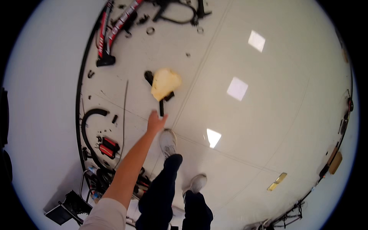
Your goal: The person assembles a bicycle fork by attaching a black strap and tightening it with an Allen key. They also handle a bicycle wheel and a basket, placing them on a chair while working.
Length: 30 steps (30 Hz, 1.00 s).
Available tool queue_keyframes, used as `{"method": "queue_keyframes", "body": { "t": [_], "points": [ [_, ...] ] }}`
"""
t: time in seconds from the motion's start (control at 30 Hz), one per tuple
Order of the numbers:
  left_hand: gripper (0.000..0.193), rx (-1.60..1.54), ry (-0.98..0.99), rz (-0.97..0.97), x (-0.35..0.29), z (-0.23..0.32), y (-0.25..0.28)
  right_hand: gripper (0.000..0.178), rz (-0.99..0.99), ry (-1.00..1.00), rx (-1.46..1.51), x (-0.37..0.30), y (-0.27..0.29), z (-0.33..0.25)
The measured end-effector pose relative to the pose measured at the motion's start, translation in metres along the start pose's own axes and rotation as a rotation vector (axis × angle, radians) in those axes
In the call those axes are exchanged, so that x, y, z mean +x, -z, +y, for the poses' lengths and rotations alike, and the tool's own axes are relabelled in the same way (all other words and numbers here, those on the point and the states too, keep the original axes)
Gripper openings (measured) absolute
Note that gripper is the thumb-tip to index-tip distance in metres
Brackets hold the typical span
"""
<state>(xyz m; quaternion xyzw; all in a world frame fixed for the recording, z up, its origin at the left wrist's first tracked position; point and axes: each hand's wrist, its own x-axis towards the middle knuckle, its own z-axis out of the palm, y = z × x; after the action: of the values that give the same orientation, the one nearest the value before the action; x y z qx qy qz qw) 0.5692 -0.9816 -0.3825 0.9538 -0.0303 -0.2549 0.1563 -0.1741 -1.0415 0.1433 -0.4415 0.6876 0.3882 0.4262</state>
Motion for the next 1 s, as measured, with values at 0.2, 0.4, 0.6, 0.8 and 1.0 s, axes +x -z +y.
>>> {"method": "queue_keyframes", "body": {
  "t": [0.2, 0.4, 0.6, 0.8, 1.0],
  "points": [
    [0.04, -0.276, 0.325, -0.195, 0.018, 0.093, -0.019, 0.029, -0.049, -0.417, 0.369, -0.007, -0.005, -0.182],
    [0.028, -1.592, 0.852, -0.934, -0.104, 0.167, 0.152, 0.031, -0.086, -0.24, 0.37, -0.055, 0.052, -0.23],
    [0.021, -1.731, 0.443, -1.241, -0.287, 0.27, 0.475, 0.02, -0.108, 0.155, 0.479, -0.074, 0.166, -0.283],
    [0.021, -1.876, -0.171, -1.443, -0.395, 0.382, 0.604, 0.019, -0.021, 0.438, 0.415, -0.024, 0.281, -0.353],
    [0.02, -1.948, -0.473, -1.378, -0.514, 0.438, 0.637, 0.022, -0.086, 0.761, 0.419, -0.062, 0.382, -0.429]
  ]
}}
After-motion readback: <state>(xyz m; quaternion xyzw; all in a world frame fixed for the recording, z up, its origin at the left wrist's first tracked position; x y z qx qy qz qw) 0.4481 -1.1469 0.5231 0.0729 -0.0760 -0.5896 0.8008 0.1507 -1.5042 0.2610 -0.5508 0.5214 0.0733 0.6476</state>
